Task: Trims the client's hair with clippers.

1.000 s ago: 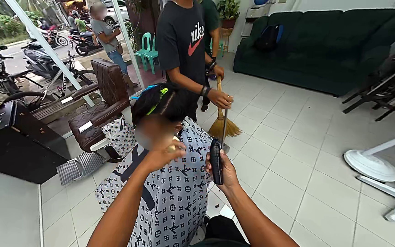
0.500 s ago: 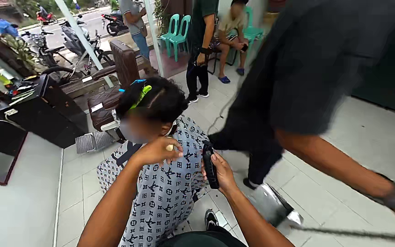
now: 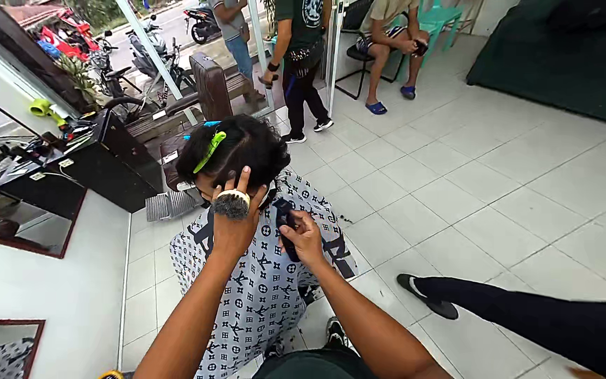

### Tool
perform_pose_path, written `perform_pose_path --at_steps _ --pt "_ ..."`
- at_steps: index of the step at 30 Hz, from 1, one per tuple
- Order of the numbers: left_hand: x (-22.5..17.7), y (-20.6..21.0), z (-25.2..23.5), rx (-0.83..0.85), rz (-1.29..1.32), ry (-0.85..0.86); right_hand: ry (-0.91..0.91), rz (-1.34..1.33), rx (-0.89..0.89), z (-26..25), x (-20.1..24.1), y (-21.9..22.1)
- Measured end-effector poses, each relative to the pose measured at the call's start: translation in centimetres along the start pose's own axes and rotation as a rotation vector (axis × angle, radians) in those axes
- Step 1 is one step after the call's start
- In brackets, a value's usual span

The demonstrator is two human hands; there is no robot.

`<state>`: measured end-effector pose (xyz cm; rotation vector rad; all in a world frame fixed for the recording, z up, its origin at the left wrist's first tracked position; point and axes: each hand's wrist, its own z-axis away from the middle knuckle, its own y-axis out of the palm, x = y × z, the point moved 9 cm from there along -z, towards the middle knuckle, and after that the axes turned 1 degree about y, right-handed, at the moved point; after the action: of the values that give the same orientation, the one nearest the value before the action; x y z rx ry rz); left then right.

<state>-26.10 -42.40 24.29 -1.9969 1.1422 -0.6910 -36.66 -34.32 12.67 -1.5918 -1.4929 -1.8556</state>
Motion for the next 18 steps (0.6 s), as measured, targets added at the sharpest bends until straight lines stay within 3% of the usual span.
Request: perform_pose_path --at_steps 5,11,18 --pt "1.5 0.5 2.8 -0.011 -0.014 -0.042 -0.082 -0.005 0.052 -1.2 0.0 3.0" --pt "2.6 0.8 4.6 -0.010 -0.020 -0.082 -0.218 0.085 -0.065 -2.6 -0.9 4.1" --pt "3.1 1.6 5.3 0.039 -0.067 -0.123 -0.207 0.061 -0.086 -3.4 -2.1 4.7"
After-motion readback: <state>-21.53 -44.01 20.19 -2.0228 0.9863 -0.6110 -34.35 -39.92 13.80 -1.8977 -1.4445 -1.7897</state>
